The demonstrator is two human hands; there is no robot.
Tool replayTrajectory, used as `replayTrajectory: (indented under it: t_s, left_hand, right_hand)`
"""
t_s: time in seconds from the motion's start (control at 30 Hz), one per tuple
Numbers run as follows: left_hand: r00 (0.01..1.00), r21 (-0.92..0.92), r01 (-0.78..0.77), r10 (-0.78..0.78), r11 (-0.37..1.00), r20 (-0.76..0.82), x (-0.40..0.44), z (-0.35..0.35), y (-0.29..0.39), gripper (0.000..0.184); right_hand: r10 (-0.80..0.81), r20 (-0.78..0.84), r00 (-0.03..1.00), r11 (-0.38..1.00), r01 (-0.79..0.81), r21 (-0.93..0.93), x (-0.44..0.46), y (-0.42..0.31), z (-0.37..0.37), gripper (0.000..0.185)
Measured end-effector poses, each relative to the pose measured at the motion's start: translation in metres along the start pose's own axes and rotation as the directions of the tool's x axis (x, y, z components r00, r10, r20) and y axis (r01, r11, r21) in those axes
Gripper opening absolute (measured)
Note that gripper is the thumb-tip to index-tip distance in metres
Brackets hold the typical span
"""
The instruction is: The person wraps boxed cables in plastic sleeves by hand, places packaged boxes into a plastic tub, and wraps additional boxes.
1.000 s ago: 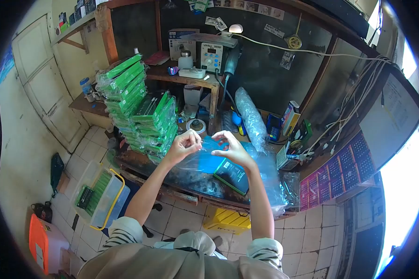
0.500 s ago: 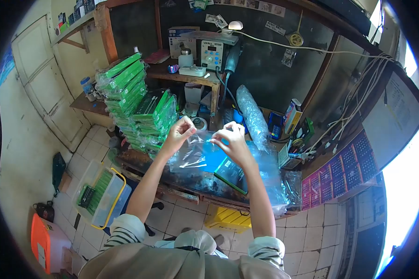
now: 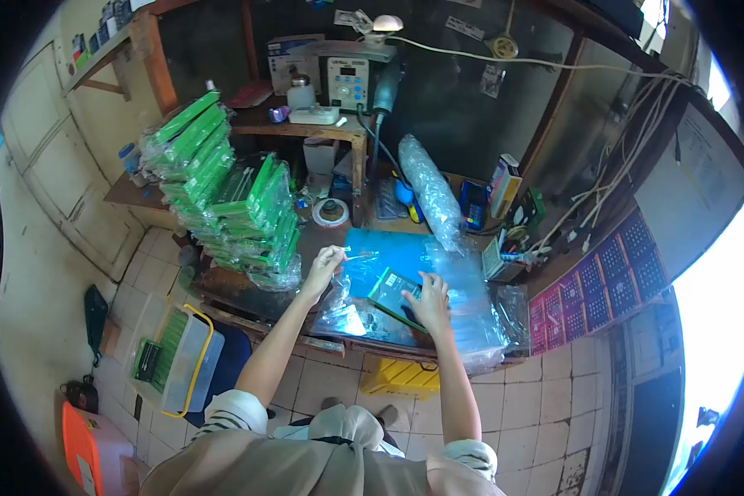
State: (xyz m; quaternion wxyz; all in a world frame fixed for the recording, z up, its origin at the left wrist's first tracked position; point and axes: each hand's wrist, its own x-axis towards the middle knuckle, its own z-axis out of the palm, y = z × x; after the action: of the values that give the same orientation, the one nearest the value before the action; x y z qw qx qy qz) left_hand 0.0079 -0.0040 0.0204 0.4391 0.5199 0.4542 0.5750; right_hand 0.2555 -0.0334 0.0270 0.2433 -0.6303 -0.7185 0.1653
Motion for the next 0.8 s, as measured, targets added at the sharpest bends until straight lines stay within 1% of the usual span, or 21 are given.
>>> replayTrajectory:
  t_s: [0.03,0.07,0.1,0.13,0.17,0.23,0.27,0.3,0.37,0.4,0.47,0.5,0.57,0.6,0.63,0.7,0.73,0.77,0.8]
  left_hand:
    - [1.0,-0.004,0.009,-0.009,1.0,0.015,-0.001,0.005,-0.004,0.026]
    - [0.985,-0.061,0.134,-0.126,0.989,0.12,-0.002,0.008,-0.008,0.026]
    - [0.944,-0.102,0.264,-0.236,0.959,0.23,-0.004,0.013,-0.012,0.026]
    - [0.942,-0.069,0.231,-0.205,0.97,0.265,-0.005,0.018,-0.016,0.026]
    - [0.935,-0.068,0.24,-0.212,0.968,0.284,-0.006,0.023,-0.02,0.026]
    - [0.861,0.038,0.32,-0.307,0.947,0.406,-0.005,0.031,-0.018,0.023]
    - [0.842,0.098,0.319,-0.329,0.943,0.427,-0.005,0.034,-0.022,0.023]
    - [0.846,0.145,0.278,-0.313,0.95,0.431,-0.007,0.037,-0.019,0.022]
    - [0.856,0.163,0.216,-0.267,0.963,0.442,-0.007,0.04,-0.011,0.021]
    - [0.856,0.164,0.213,-0.265,0.963,0.445,-0.006,0.039,-0.017,0.021]
    - [0.881,0.104,0.138,-0.17,0.985,0.441,-0.004,0.037,-0.029,0.021]
    - [0.883,0.104,0.134,-0.167,0.985,0.439,-0.005,0.036,-0.022,0.021]
    - [0.874,0.06,0.314,-0.313,0.948,0.372,-0.009,0.033,-0.008,0.022]
    - [0.876,0.058,0.312,-0.311,0.948,0.369,-0.009,0.033,-0.004,0.022]
    - [0.878,0.001,0.346,-0.324,0.938,0.353,-0.009,0.033,-0.001,0.022]
    - [0.878,-0.114,0.405,-0.352,0.907,0.323,-0.007,0.033,0.004,0.022]
    - [0.893,-0.149,0.397,-0.344,0.905,0.291,-0.006,0.034,0.003,0.025]
    - [0.895,-0.151,0.394,-0.342,0.906,0.287,-0.004,0.037,0.002,0.025]
    - [0.927,-0.2,0.339,-0.289,0.919,0.24,-0.003,0.04,0.005,0.025]
  right_hand:
    - [0.018,-0.002,1.0,1.0,-0.018,-0.003,-0.012,0.003,-0.004,0.072]
    - [0.023,0.034,0.999,0.996,-0.02,-0.083,-0.024,0.007,-0.007,0.081]
    - [0.034,0.07,0.997,0.987,-0.022,-0.162,-0.034,0.012,-0.009,0.089]
    - [-0.017,0.086,0.996,0.98,0.034,-0.194,-0.04,0.021,-0.005,0.103]
    - [0.003,0.081,0.997,0.98,0.013,-0.196,-0.044,0.026,-0.003,0.103]
    - [-0.045,0.07,0.997,0.98,0.058,-0.19,-0.044,0.027,-0.001,0.103]
    - [-0.021,0.024,0.999,0.991,0.024,-0.131,-0.041,0.031,0.005,0.104]
    - [-0.017,0.018,1.0,0.991,0.019,-0.13,-0.04,0.032,0.006,0.104]
    - [-0.045,0.003,0.999,0.997,0.045,-0.069,-0.035,0.035,0.007,0.101]
    - [-0.044,0.0,0.999,0.997,0.044,-0.069,-0.034,0.035,0.004,0.101]
    - [-0.12,-0.038,0.992,0.993,0.119,-0.012,-0.031,0.033,-0.001,0.1]
    - [-0.123,-0.04,0.992,0.992,0.123,-0.012,-0.029,0.028,-0.005,0.1]
    - [-0.136,-0.077,0.988,0.961,0.151,0.232,-0.026,0.017,-0.012,0.096]
    - [-0.139,-0.097,0.986,0.946,0.161,0.281,-0.025,0.008,-0.018,0.092]
    - [-0.144,-0.095,0.985,0.945,0.166,0.281,-0.02,0.004,-0.017,0.092]
    - [-0.174,-0.263,0.949,0.883,0.269,0.384,-0.01,-0.003,-0.015,0.087]
    - [-0.132,-0.302,0.944,0.828,0.273,0.491,-0.004,-0.007,-0.013,0.083]
    - [-0.137,-0.301,0.944,0.826,0.277,0.491,0.001,-0.01,-0.013,0.083]
    - [-0.141,-0.372,0.918,0.837,0.311,0.45,0.005,-0.015,-0.016,0.08]
